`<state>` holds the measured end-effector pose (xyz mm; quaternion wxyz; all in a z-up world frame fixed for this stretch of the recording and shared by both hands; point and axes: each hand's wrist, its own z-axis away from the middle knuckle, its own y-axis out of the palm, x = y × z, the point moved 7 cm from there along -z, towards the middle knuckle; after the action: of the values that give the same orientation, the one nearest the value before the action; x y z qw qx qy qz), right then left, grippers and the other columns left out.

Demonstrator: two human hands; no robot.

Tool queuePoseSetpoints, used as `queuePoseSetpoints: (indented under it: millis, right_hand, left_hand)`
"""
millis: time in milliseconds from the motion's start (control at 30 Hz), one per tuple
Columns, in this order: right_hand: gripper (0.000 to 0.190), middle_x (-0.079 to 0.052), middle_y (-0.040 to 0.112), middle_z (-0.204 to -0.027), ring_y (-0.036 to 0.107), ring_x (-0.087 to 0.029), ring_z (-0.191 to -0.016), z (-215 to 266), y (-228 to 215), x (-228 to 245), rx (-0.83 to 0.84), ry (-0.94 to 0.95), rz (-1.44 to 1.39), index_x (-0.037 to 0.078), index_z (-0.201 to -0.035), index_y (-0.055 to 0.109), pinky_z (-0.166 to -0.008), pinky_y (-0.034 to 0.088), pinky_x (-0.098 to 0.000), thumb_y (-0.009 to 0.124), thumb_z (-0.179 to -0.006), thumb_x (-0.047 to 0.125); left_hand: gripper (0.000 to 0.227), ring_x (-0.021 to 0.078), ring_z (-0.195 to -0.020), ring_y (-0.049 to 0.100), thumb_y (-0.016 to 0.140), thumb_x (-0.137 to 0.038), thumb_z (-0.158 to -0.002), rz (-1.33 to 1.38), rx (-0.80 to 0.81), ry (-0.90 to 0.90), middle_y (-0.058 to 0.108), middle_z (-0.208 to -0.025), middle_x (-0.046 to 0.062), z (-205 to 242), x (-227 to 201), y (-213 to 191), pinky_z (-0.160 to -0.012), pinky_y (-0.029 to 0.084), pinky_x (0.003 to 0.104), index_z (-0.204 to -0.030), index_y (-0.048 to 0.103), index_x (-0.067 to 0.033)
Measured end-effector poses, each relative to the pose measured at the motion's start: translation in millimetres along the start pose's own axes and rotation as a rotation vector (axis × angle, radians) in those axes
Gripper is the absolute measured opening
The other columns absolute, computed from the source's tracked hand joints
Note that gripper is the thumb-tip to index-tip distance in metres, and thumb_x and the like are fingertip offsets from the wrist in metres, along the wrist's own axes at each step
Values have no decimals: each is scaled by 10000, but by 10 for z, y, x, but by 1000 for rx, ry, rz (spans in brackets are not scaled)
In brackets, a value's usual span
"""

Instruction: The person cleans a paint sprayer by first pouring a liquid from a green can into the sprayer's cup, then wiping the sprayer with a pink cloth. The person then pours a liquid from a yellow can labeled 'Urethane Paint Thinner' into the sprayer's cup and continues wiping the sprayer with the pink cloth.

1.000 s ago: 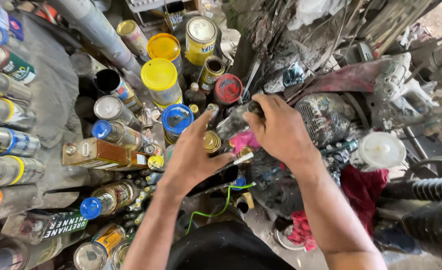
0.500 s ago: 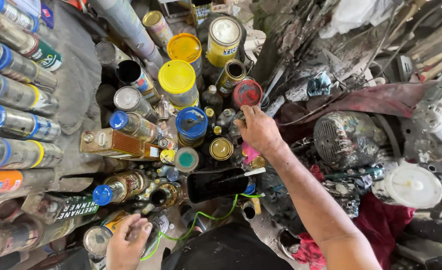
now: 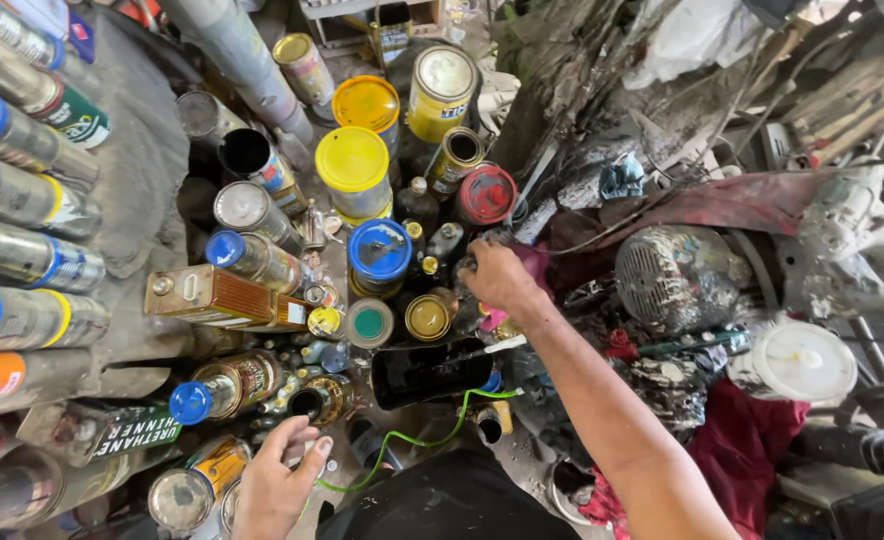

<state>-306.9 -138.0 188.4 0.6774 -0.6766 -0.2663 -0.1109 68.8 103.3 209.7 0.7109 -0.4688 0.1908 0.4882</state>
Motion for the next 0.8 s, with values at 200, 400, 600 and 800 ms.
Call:
queuePoseSetpoints:
  millis: [200, 400, 600, 800]
  right_hand:
    - [639, -263, 698, -1118, 687, -390, -1058, 160, -248, -22, 230, 293, -105, 35, -1340, 571, -963, 528, -444, 782, -813, 330]
    - [659, -157, 724, -1143, 681, -345, -1096, 520, -532, 17, 290, 517, 141, 175, -1214, 741, -956, 525, -456, 727, -734, 626]
    - [638, -196, 754, -1055, 724, -374, -1023, 652, 91, -641, 297, 617, 142, 78, -1092, 779, -924, 566, -466, 702, -821, 650]
    - [437, -173, 746, -1069, 704, -398, -999, 703, 170, -779, 224, 596, 42, 144, -1106, 768, -894, 547, -507, 653, -887, 504]
  left_hand:
    - [647, 210, -1098, 721, 792, -303, -841, -116, 137, 57, 710, -1254, 128, -60, -474, 265, -918, 573, 338, -1385, 553, -47]
    - [571, 287, -1005, 732, 827, -258, -792, -184, 11, 377, 735, -1161, 157, -95, -983, 433, -873, 579, 377, -1290, 632, -59]
    - [481, 364, -1133, 623, 781, -276, -848, -444, 8, 903, 681, -1210, 159, -83, -1654, 815, -984, 488, 468, -1234, 645, -21]
    - [323, 352, -1112, 578, 728, -269, -892, -705, 133, 839, 654, -1154, 128, -465, -1991, 1380, -926, 442, 536, -1100, 663, -31]
